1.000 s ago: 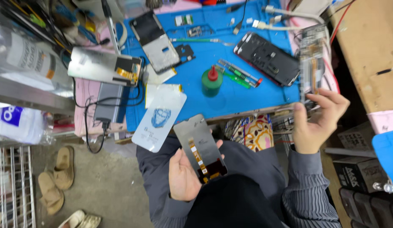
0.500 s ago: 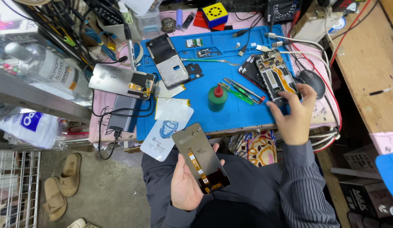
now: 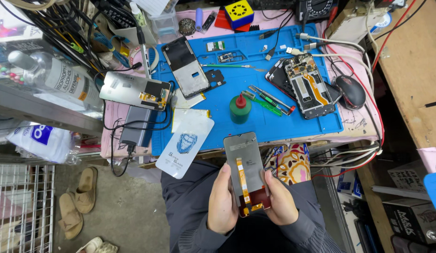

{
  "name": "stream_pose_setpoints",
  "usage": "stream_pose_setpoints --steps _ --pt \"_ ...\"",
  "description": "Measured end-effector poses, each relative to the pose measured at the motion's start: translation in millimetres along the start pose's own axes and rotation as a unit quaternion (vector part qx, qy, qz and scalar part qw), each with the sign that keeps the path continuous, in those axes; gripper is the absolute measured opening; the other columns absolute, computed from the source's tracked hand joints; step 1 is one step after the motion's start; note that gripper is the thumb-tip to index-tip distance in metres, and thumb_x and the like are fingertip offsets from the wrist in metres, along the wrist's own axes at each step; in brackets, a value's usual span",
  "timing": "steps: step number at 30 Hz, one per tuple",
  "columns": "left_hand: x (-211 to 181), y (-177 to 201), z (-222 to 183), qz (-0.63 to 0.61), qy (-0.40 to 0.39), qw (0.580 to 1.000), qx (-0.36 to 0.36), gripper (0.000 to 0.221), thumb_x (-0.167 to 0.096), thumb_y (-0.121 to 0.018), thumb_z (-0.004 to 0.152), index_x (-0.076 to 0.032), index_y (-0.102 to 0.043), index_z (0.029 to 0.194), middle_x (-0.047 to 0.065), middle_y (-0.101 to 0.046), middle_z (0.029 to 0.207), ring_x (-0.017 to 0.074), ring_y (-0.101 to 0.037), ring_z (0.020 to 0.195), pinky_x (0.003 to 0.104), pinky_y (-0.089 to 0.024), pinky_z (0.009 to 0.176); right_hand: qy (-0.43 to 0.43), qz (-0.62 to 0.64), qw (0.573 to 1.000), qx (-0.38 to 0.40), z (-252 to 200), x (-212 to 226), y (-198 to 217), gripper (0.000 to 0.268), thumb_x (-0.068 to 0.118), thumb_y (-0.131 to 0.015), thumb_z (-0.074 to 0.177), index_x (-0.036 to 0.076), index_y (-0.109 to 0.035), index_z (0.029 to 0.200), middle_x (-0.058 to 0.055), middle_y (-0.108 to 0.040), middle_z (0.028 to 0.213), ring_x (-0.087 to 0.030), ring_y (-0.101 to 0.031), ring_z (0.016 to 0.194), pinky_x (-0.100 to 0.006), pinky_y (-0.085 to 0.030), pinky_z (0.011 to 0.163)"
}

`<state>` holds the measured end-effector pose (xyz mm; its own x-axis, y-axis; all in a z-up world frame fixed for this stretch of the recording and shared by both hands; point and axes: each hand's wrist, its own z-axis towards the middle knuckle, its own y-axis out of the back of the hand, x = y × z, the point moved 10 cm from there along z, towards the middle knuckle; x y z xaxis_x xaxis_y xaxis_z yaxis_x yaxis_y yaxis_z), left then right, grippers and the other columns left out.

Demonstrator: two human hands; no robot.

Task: The person assembles a mobile phone by fitting a screen onto the chassis, installing a battery, and connecting internal components.

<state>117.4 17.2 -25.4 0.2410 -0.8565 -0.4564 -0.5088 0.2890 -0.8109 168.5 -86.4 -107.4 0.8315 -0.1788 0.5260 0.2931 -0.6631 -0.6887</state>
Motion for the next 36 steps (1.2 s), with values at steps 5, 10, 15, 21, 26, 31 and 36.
stream_pose_setpoints --steps 5,10,15,21,26,31,36 --pt "-12.1 -18.9 -7.2 0.142 -0.001 0.988 0.054 0.049 -0.029 -0.042 0.110 0.008 -0.056 0.137 0.015 -0.066 0.131 0.0191 -0.062 0.118 0.033 -0.046 0.104 -0.024 0.067 0.996 0.062 -9.7 2.0 -23.4 0.061 0.046 -0.031 0.105 0.002 -0.048 0.144 -0.016 -0.065 0.133 -0.031 -0.063 0.121 -0.050 -0.047 0.103" --pt "-84.2 -60.9 -9.8 0.401 -0.191 0.895 0.033 0.053 -0.031 -0.044 0.108 0.003 -0.051 0.147 0.012 -0.056 0.153 0.0203 -0.051 0.143 0.030 -0.033 0.118 0.005 0.128 0.962 0.242 -28.7 31.2 -48.1 0.069 0.056 -0.025 0.109 0.003 -0.042 0.150 -0.024 -0.057 0.137 -0.051 -0.057 0.127 -0.064 -0.046 0.104" --pt "-201.8 -99.5 27.5 0.545 -0.385 0.744 0.005 0.034 -0.018 -0.053 0.107 0.002 -0.065 0.130 0.015 -0.069 0.132 0.0212 -0.064 0.125 0.033 -0.047 0.110 0.014 0.121 0.969 0.214 -47.9 52.3 -28.9 0.079 0.064 -0.024 0.104 0.005 -0.028 0.157 -0.029 -0.046 0.147 -0.058 -0.054 0.126 -0.072 -0.045 0.101" --pt "-254.8 -60.8 203.2 0.754 -0.306 0.575 -0.089 0.060 -0.037 -0.067 0.091 0.003 -0.057 0.135 0.028 -0.065 0.124 0.0424 -0.061 0.119 0.047 -0.048 0.103 0.084 0.111 0.970 0.197 -56.7 74.3 -27.6 0.081 0.065 -0.024 0.103 0.006 -0.024 0.159 -0.029 -0.040 0.155 -0.052 -0.055 0.126 -0.066 -0.048 0.100" --pt "-247.6 -17.3 265.7 0.838 -0.285 0.422 -0.194 0.083 -0.039 -0.089 0.073 0.006 -0.046 0.129 0.041 -0.049 0.130 0.0572 -0.045 0.122 0.058 -0.039 0.102 0.100 0.105 0.973 0.181 -62.8 81.9 -11.6 0.082 0.064 -0.025 0.103 0.001 -0.027 0.157 -0.031 -0.043 0.153 -0.047 -0.057 0.126 -0.062 -0.049 0.099" --pt "-255.9 -22.5 256.5 0.777 -0.244 0.539 -0.216 0.100 -0.027 -0.098 0.062 0.007 -0.035 0.132 0.036 -0.051 0.130 0.0461 -0.054 0.120 0.048 -0.048 0.102 0.123 0.093 0.976 0.152 -67.8 90.0 0.6 0.078 0.060 -0.026 0.104 0.004 -0.029 0.157 -0.031 -0.046 0.150 -0.045 -0.060 0.122 -0.061 -0.050 0.097" --pt "-284.6 -24.6 246.4 0.614 -0.374 0.664 -0.206 0.091 -0.004 -0.093 0.056 0.010 -0.038 0.126 0.025 -0.057 0.117 0.0279 -0.063 0.103 0.035 -0.056 0.087 0.139 0.076 0.978 0.137 -70.8 98.9 0.8 0.075 0.057 -0.027 0.104 0.003 -0.031 0.156 -0.032 -0.048 0.149 -0.044 -0.062 0.119 -0.058 -0.051 0.097"
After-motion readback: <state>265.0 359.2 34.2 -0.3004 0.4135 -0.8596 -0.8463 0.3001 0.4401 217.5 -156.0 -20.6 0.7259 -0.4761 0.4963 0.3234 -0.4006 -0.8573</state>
